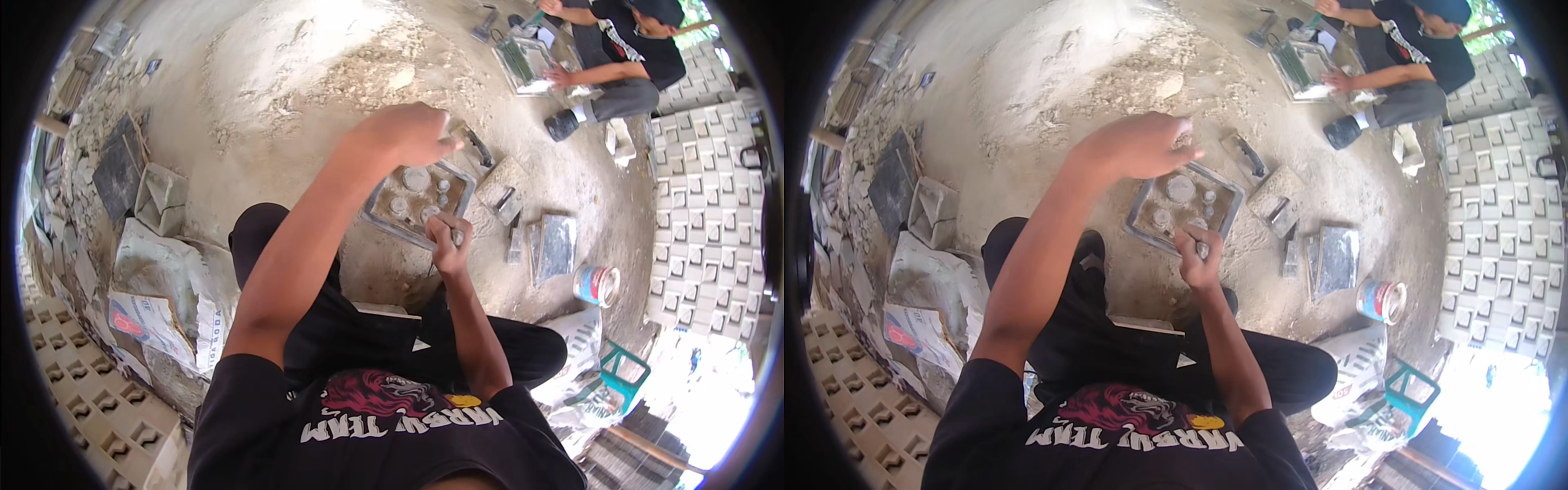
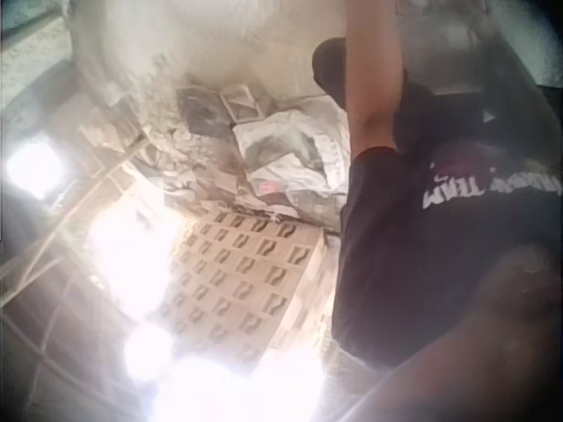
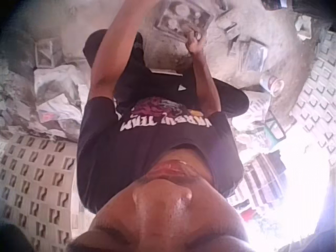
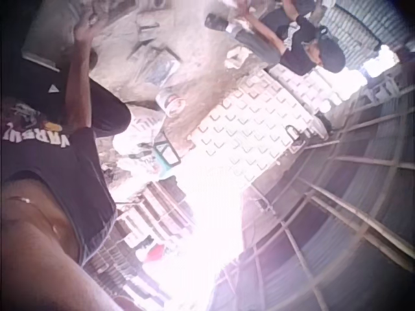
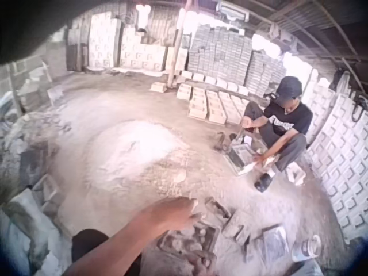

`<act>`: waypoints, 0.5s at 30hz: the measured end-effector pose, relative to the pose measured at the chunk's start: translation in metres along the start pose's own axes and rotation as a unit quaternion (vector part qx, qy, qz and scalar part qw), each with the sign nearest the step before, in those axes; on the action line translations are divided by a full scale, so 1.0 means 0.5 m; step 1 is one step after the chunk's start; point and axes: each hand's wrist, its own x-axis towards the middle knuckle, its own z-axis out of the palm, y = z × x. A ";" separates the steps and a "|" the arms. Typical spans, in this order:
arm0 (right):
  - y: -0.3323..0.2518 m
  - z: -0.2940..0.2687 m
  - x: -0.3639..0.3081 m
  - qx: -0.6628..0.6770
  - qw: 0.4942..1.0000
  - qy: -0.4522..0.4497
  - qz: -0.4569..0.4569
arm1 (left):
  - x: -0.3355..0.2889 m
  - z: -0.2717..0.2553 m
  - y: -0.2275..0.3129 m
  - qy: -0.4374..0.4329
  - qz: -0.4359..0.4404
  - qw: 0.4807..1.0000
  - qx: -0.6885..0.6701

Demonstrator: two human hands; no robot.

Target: The person uses a wooden mold and a small metal tool to form bricks from a pile of sandy material on the ground, pressing the material into the mold by hand and smoothing it.

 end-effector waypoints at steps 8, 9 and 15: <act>0.055 0.013 0.017 -0.009 0.995 -0.072 -0.069 | 0.010 0.007 -0.035 0.057 0.019 0.998 0.024; 0.057 0.019 0.012 0.077 0.994 -0.067 -0.042 | 0.004 0.012 -0.030 0.062 0.022 0.997 0.027; -0.009 0.027 0.052 -0.077 0.994 -0.062 -0.049 | -0.027 0.035 -0.012 -0.003 0.027 1.000 0.014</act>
